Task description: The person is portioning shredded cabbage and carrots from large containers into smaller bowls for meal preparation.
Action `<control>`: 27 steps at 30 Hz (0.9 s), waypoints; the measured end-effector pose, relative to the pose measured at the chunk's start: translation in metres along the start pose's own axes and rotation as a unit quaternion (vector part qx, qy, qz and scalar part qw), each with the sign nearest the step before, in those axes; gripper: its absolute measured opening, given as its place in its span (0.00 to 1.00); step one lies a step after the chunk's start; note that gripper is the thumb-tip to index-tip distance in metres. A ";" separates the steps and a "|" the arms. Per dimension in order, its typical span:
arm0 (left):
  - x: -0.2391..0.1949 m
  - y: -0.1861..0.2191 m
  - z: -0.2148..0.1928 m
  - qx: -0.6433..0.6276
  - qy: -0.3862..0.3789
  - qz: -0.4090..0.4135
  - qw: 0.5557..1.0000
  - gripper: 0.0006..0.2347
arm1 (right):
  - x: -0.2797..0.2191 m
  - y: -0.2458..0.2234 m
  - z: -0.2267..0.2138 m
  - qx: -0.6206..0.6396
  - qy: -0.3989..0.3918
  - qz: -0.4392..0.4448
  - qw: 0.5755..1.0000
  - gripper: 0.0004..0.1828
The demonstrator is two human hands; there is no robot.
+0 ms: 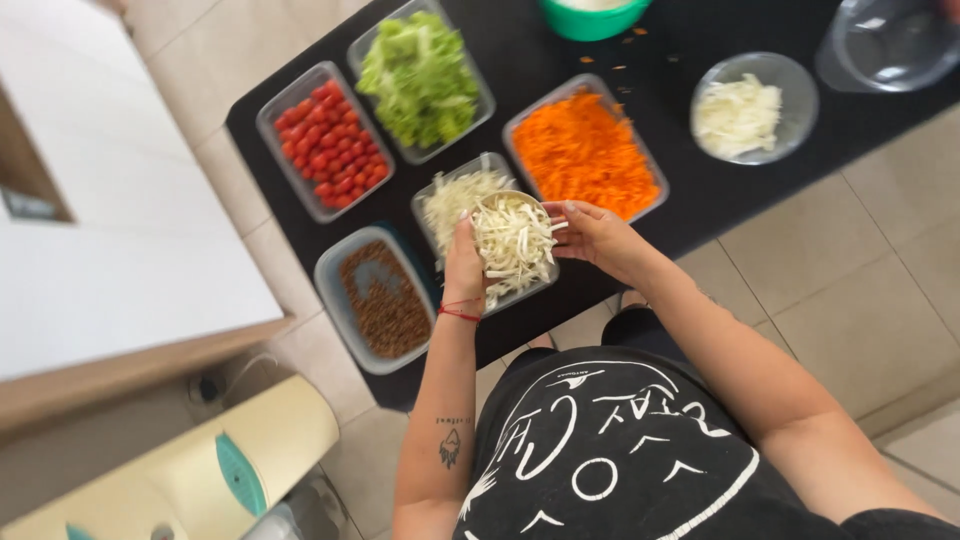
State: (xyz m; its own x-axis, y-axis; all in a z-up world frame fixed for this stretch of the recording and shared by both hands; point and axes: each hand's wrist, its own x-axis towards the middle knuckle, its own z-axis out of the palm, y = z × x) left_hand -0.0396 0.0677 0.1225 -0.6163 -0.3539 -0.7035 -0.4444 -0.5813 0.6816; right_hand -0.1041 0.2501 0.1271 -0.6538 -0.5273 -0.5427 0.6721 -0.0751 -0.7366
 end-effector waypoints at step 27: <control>0.006 -0.077 0.428 0.166 -0.166 0.014 0.972 0.33 | -0.067 -0.212 -0.441 -0.088 0.226 -0.292 0.925 0.26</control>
State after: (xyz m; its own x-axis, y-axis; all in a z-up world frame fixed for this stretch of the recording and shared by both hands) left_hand -0.2875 0.4240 0.1515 -0.7825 -0.0792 -0.6176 -0.5753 -0.2876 0.7657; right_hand -0.3565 0.6748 0.1417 -0.9928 -0.0291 -0.1159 0.1178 -0.0750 -0.9902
